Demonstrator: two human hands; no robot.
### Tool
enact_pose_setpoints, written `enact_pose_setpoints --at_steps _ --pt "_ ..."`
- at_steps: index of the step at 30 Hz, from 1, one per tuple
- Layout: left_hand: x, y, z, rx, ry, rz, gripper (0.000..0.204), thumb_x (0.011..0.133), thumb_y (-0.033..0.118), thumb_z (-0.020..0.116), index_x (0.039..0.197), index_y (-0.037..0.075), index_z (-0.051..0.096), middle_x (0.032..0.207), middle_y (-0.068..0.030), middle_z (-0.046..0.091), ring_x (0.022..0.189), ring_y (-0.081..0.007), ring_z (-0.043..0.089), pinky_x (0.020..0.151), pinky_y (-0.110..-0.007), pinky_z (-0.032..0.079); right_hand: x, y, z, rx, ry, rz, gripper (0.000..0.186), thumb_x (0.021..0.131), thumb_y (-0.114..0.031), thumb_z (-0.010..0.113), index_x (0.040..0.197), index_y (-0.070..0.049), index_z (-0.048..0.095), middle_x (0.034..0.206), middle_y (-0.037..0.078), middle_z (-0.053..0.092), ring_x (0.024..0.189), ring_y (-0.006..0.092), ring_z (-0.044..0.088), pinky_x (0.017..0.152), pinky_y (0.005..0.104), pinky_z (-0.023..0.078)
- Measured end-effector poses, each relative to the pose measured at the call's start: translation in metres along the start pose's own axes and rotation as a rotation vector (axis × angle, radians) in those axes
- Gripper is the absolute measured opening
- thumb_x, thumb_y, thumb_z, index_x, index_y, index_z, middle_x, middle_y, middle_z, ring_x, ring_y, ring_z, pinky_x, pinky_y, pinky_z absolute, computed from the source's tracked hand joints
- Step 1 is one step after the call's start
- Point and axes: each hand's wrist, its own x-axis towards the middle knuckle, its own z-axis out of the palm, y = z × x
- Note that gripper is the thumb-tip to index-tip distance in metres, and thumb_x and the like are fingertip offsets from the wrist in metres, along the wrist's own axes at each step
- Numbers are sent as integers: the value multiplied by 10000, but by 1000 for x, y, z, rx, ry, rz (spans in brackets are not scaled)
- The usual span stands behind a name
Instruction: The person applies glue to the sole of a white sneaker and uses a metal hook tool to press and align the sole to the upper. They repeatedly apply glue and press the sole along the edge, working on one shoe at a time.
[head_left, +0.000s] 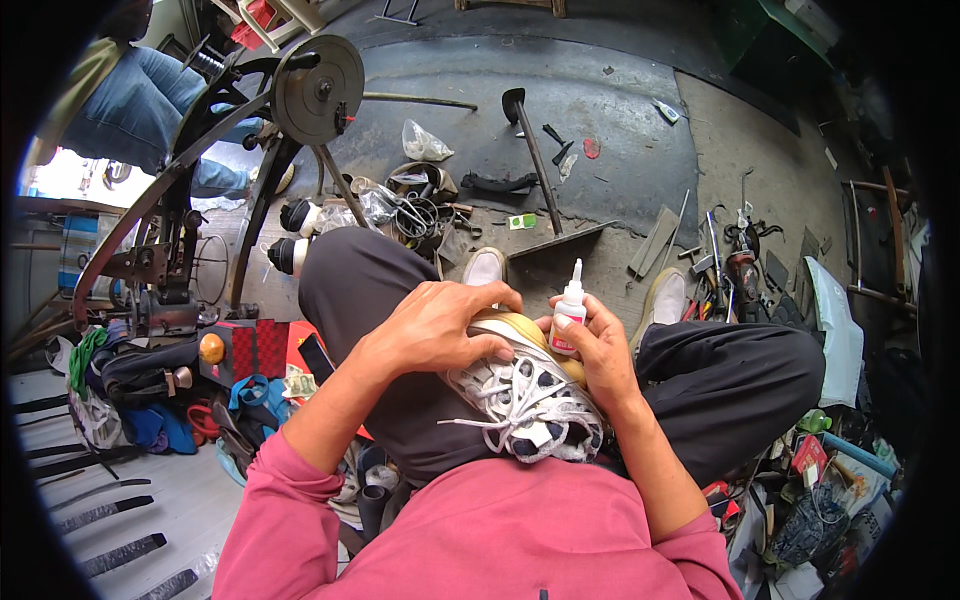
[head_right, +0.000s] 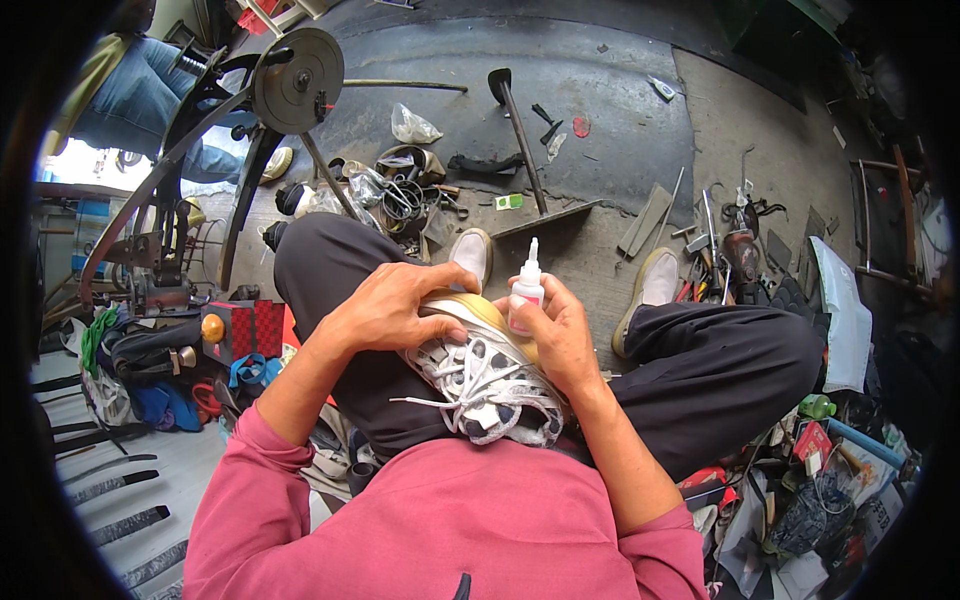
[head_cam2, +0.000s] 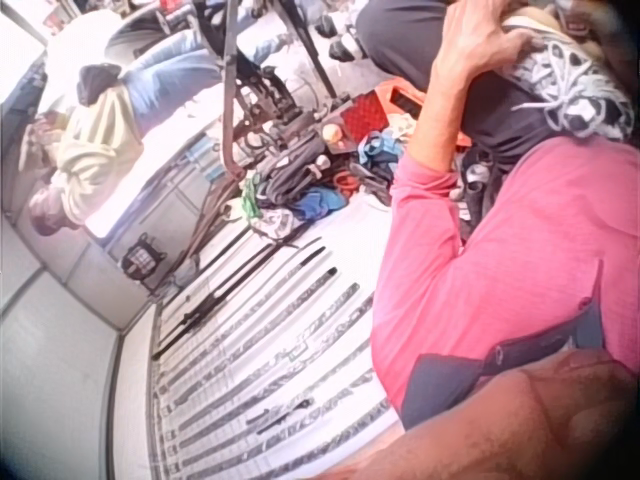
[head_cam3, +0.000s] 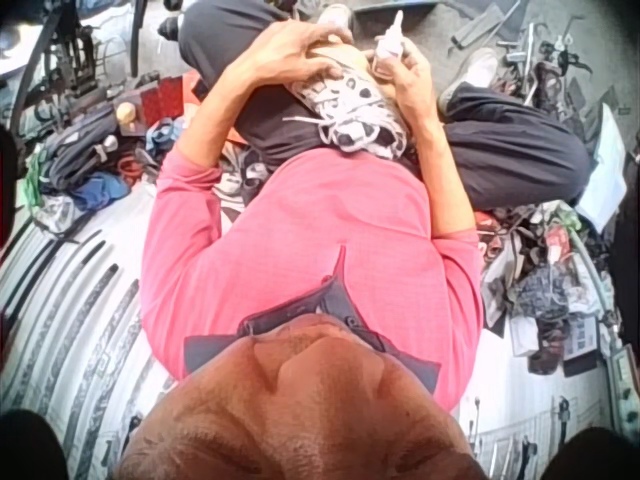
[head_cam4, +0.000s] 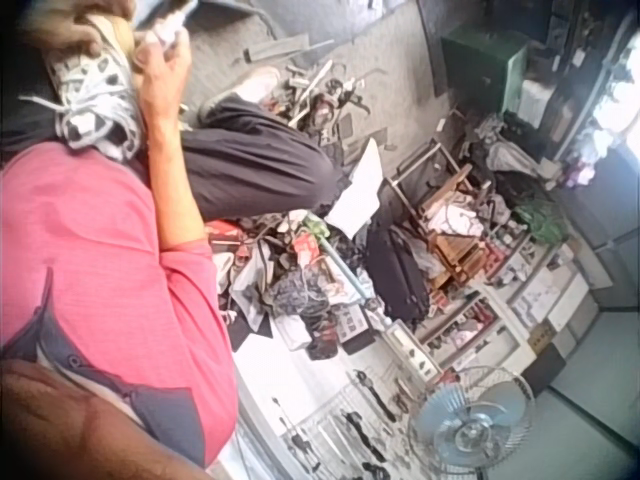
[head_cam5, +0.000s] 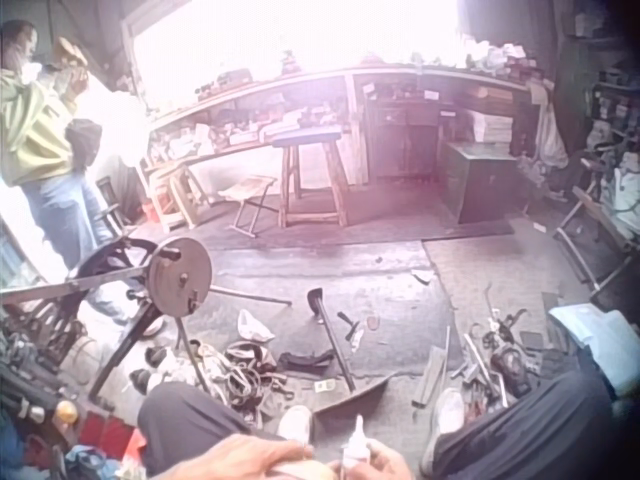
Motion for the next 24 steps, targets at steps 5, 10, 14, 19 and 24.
enact_pose_setpoints --at_steps 5,10,14,19,24 --pt "-5 4 -1 -11 35 -12 572 842 432 819 1279 111 638 1020 -183 747 944 -380 729 818 -451 549 1 -1 -1 3 8 16 331 1043 -136 621 1326 20 547 1109 172 731 956 168 716 868 301 581" --pt "-4 4 0 17 29 -9 461 883 391 775 1219 89 684 1012 -186 749 958 -402 712 840 -481 550 0 -2 1 14 11 1 316 1045 -134 620 1316 15 553 1103 173 732 949 161 713 868 296 578" --pt "-1 2 0 13 -27 -40 430 884 377 771 1192 85 704 1018 -186 750 966 -405 708 845 -485 548 -1 -3 2 14 9 -8 319 1040 -137 629 1311 14 557 1098 171 732 948 160 712 871 296 575" --pt "1 3 1 14 -22 -40 444 880 369 775 1213 86 695 998 -186 750 985 -402 703 848 -482 545 0 -1 1 21 12 -12 331 1036 -141 636 1315 16 553 1101 174 730 956 168 713 873 299 578" --pt "-4 4 3 -39 80 59 520 835 395 826 1223 75 691 1107 -170 730 1025 -376 706 891 -446 552 2 1 -2 27 9 -3 340 1035 -140 637 1322 16 544 1111 177 727 961 175 718 873 303 584"
